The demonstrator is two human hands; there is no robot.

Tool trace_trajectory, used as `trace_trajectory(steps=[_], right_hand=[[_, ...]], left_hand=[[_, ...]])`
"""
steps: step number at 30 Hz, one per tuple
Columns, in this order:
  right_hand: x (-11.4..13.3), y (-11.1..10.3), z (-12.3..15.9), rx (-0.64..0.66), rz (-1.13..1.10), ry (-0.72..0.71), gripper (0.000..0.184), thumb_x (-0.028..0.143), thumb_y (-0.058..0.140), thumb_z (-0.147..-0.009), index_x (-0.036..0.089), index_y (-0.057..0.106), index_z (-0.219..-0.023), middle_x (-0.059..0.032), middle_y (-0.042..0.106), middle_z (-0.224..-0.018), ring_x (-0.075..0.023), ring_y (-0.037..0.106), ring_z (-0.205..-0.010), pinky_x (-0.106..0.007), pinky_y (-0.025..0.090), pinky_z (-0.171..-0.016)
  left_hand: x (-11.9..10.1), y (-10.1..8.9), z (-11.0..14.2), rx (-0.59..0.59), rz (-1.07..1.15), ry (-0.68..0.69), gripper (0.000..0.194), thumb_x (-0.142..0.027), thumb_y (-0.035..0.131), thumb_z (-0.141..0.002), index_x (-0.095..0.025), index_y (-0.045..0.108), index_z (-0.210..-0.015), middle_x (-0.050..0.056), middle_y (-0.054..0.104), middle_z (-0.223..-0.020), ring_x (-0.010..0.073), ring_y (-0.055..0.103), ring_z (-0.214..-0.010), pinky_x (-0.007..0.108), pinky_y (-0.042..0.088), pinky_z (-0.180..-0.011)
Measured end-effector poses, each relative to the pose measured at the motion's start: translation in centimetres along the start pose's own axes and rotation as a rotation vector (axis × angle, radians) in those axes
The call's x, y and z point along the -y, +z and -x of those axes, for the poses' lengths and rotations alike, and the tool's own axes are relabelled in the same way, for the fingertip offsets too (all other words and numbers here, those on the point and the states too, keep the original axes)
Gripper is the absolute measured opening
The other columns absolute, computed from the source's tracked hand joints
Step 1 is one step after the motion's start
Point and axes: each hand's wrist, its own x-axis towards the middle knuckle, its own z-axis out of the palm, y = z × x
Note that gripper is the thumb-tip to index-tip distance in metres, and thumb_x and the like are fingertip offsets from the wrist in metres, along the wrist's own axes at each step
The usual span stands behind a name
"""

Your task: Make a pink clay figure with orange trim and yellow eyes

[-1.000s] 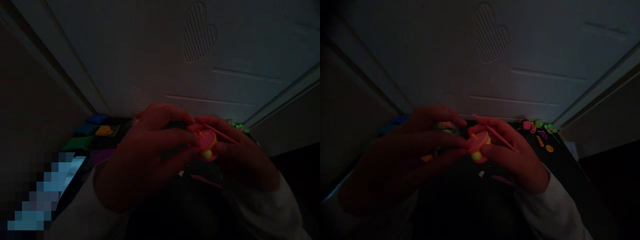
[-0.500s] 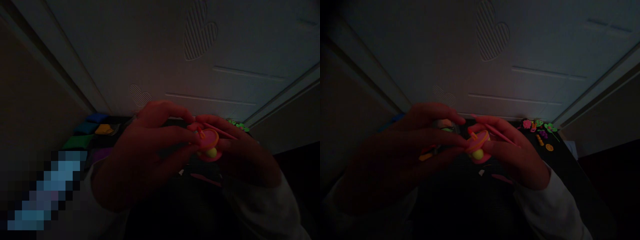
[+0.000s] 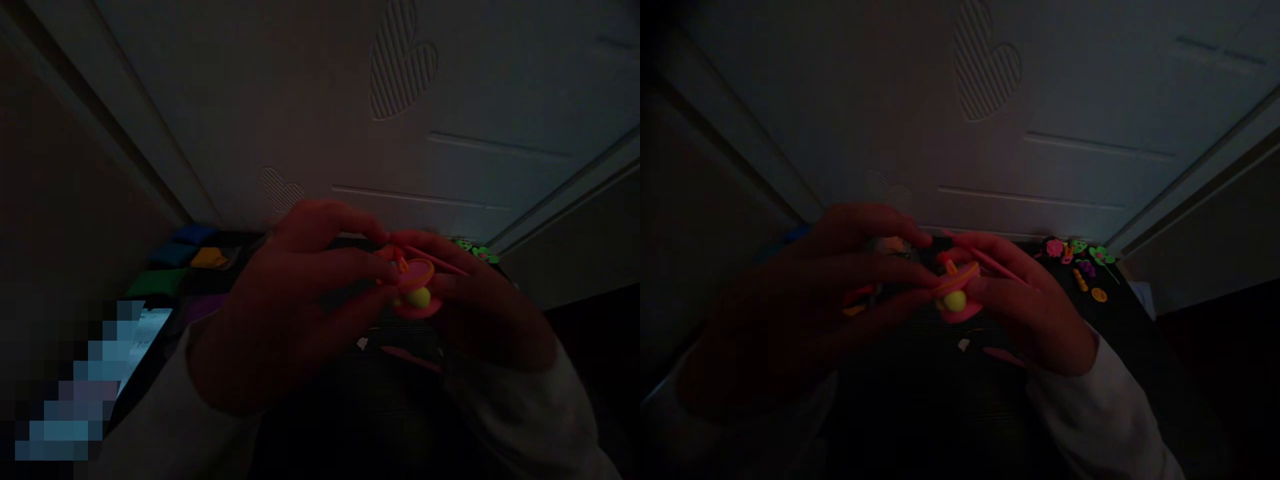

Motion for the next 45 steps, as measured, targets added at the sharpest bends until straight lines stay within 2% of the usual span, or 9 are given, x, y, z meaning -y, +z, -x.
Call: trace_trajectory(steps=[5,19,26,35,45], right_hand=[[-0.02,0.05,-0.07,-0.011,0.022,0.013,0.032,0.014,0.055,-0.069,0.025,0.055,-0.099,0.0002,0.057,-0.100,-0.0104,0.057,-0.083,-0.019,0.048,-0.068],[-0.04,0.06,0.06,-0.031,0.105,0.008,0.034,0.013,0.057,-0.069,0.028,0.054,-0.099,0.0015,0.058,-0.102,-0.0125,0.058,-0.084,-0.022,0.049,-0.067],[-0.17,0.01,-0.05,-0.016,0.109,-0.006,0.033,0.011,0.056,-0.070,0.028,0.053,-0.099,0.0022,0.058,-0.101,-0.0111,0.058,-0.085,-0.019,0.049,-0.068],[-0.47,-0.03,0.11,-0.036,0.236,-0.046,0.036,0.017,0.057,-0.071,0.032,0.050,-0.103,0.0021,0.056,-0.109,-0.0141,0.059,-0.086,-0.025,0.050,-0.066],[-0.72,0.06,0.13,-0.059,0.274,-0.077,0.037,0.019,0.058,-0.072,0.033,0.049,-0.105,0.0016,0.055,-0.110,-0.0126,0.060,-0.077,-0.027,0.051,-0.066]], left_hand=[[-0.05,0.06,0.08,0.007,-0.027,0.005,0.014,-0.032,0.056,-0.072,-0.029,0.061,-0.085,-0.001,0.053,-0.104,0.0152,0.049,-0.098,0.029,0.042,-0.085],[-0.18,-0.15,-0.07,0.034,0.007,-0.009,0.014,-0.030,0.056,-0.072,-0.029,0.062,-0.085,-0.001,0.053,-0.104,0.0136,0.050,-0.094,0.029,0.042,-0.085],[-0.01,0.04,-0.12,0.031,0.004,-0.010,0.014,-0.027,0.057,-0.071,-0.027,0.062,-0.084,-0.002,0.052,-0.105,0.0120,0.049,-0.098,0.026,0.039,-0.089],[-0.27,0.07,0.05,0.014,0.005,-0.051,0.011,-0.030,0.056,-0.072,-0.027,0.062,-0.080,-0.002,0.053,-0.104,0.0141,0.051,-0.094,0.027,0.042,-0.084],[-0.22,0.15,0.15,0.000,-0.043,-0.064,0.008,-0.029,0.054,-0.073,-0.028,0.060,-0.077,-0.003,0.053,-0.103,0.0161,0.049,-0.096,0.029,0.041,-0.085]])
